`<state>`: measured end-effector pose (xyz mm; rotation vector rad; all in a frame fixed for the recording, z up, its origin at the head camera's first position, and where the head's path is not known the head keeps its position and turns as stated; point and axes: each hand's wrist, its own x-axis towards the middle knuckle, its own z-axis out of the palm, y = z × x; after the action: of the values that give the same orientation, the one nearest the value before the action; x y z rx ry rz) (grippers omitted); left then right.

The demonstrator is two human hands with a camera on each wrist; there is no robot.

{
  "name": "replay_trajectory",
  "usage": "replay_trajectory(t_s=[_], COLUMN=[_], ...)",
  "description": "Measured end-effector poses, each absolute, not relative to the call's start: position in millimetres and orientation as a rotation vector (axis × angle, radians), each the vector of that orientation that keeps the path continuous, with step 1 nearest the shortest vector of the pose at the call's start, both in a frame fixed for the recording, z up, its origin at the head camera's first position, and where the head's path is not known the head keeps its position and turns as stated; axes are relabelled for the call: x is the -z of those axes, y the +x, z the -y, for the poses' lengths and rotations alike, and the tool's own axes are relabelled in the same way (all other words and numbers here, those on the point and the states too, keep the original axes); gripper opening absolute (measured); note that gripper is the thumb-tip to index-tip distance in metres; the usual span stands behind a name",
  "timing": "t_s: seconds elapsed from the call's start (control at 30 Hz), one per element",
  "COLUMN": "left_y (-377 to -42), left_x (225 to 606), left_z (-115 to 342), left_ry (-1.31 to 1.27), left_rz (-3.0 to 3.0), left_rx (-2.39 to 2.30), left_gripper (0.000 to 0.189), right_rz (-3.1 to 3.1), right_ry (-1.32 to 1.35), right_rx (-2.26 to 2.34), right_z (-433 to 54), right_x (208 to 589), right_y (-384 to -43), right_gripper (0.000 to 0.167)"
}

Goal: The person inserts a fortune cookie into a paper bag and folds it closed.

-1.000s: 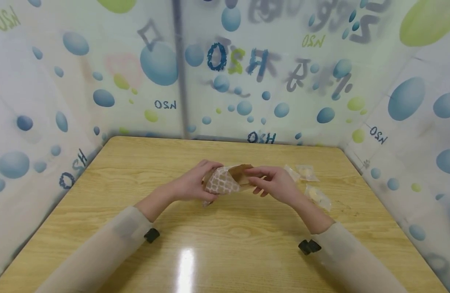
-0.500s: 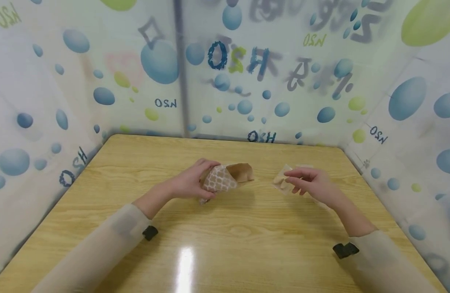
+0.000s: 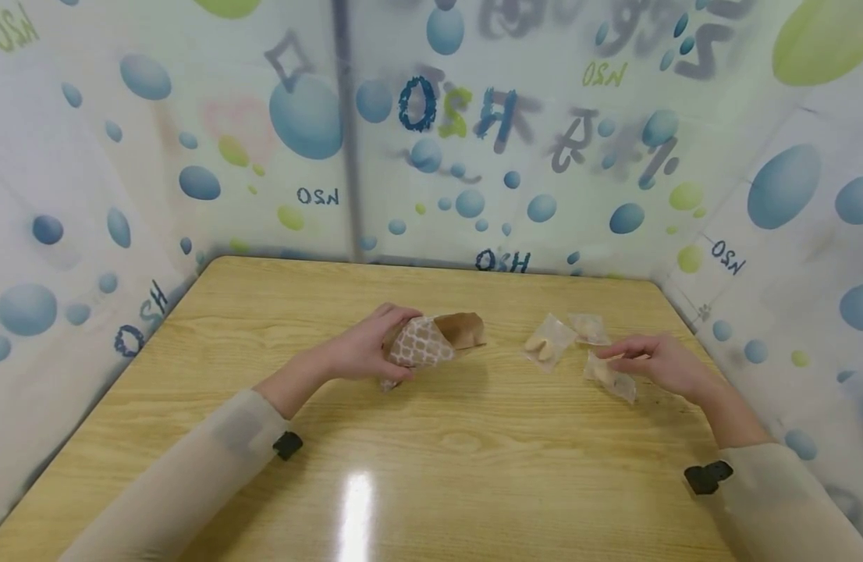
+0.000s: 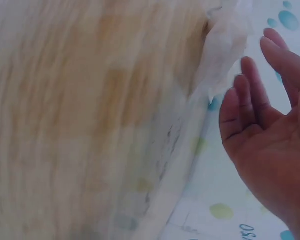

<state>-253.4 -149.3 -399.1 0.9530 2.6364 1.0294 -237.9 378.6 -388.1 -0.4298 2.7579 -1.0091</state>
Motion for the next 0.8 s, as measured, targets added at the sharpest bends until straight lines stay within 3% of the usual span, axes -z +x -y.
replay_trajectory(t_s=[0.8], left_y=[-251], left_x=[397], left_z=[148], left_ry=[0.954], left_rz=[-2.636], left_rx=[-1.02], left_gripper=[0.097], right_rz=[-2.625], right_ry=[-0.404], right_rx=[0.942], right_z=[-366], right_x=[396], right_y=[-239], right_gripper=[0.039])
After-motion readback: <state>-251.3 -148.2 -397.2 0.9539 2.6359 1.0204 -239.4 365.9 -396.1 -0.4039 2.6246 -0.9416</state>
